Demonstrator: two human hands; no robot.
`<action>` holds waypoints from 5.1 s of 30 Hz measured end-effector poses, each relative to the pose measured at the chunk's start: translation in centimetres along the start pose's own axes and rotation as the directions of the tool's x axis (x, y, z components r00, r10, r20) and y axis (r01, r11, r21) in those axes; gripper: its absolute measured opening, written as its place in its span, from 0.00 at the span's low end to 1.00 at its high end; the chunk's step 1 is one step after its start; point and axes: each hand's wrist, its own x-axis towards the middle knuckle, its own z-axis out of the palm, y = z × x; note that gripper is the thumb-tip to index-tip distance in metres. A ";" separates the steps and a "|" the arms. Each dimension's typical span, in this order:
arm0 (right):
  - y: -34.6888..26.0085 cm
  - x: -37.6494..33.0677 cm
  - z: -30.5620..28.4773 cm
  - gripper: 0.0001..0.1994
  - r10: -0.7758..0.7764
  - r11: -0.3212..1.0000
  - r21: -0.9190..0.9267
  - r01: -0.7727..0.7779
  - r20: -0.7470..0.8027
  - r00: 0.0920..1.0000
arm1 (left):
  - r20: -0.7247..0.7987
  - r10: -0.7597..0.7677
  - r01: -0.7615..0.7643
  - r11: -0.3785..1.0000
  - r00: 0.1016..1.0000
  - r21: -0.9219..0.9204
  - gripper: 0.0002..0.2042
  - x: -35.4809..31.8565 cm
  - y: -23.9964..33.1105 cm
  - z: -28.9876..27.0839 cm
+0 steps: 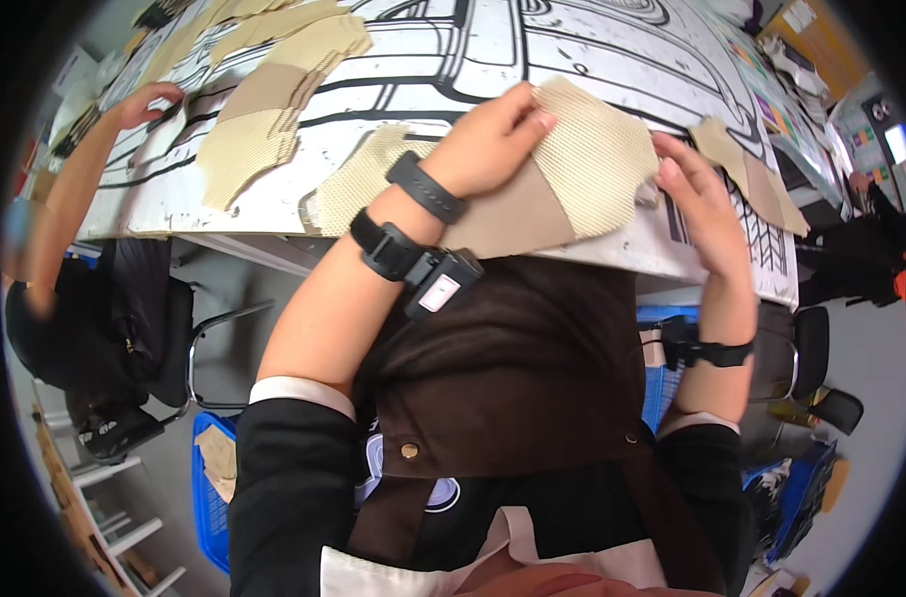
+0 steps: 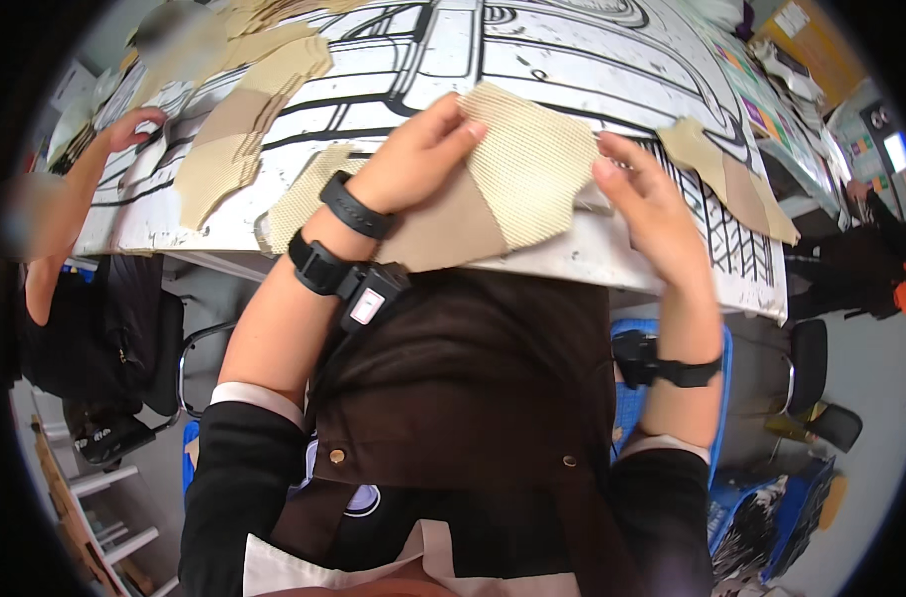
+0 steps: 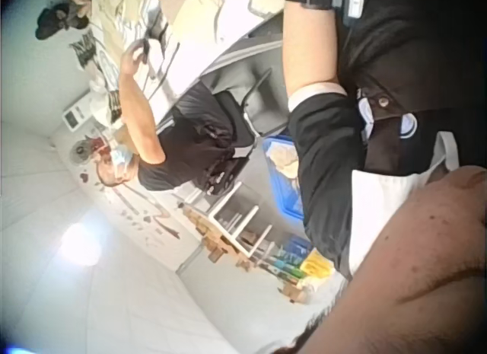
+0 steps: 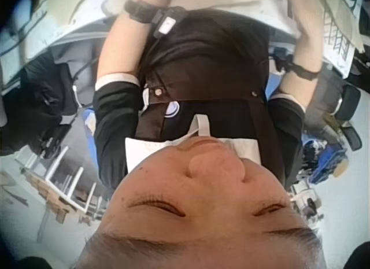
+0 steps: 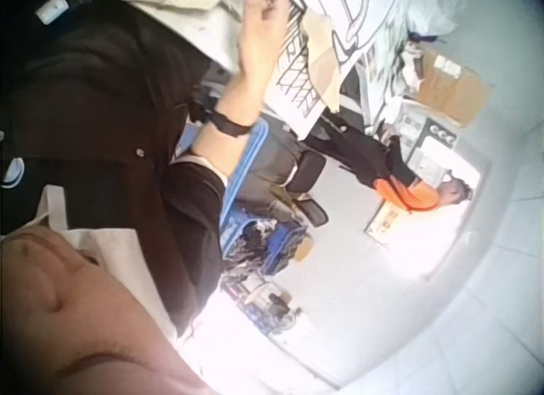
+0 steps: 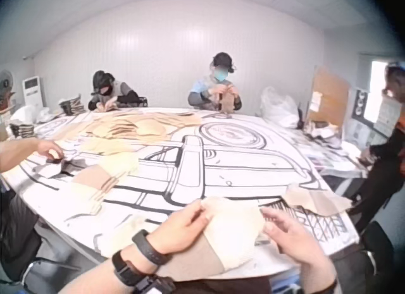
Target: The recorder is aligning and assembling shoe upper components over a curved guide tool on a work table.
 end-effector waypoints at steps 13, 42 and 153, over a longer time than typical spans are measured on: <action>3.7 -2.8 2.9 0.07 -0.640 0.716 -0.426 0.553 -0.082 0.764 | 0.081 -0.129 0.151 0.764 0.988 -0.627 0.14 -0.2 1.8 -1.0; 5.8 -4.1 2.9 0.10 -0.778 0.348 -0.655 0.670 0.197 0.597 | -0.320 -0.220 0.212 0.975 0.922 -0.057 0.04 -7.4 3.7 2.7; -1.6 5.6 -1.9 0.24 0.077 0.711 -0.700 0.073 0.181 0.981 | 0.272 0.237 -0.361 0.611 0.933 0.704 0.15 -7.5 6.7 5.9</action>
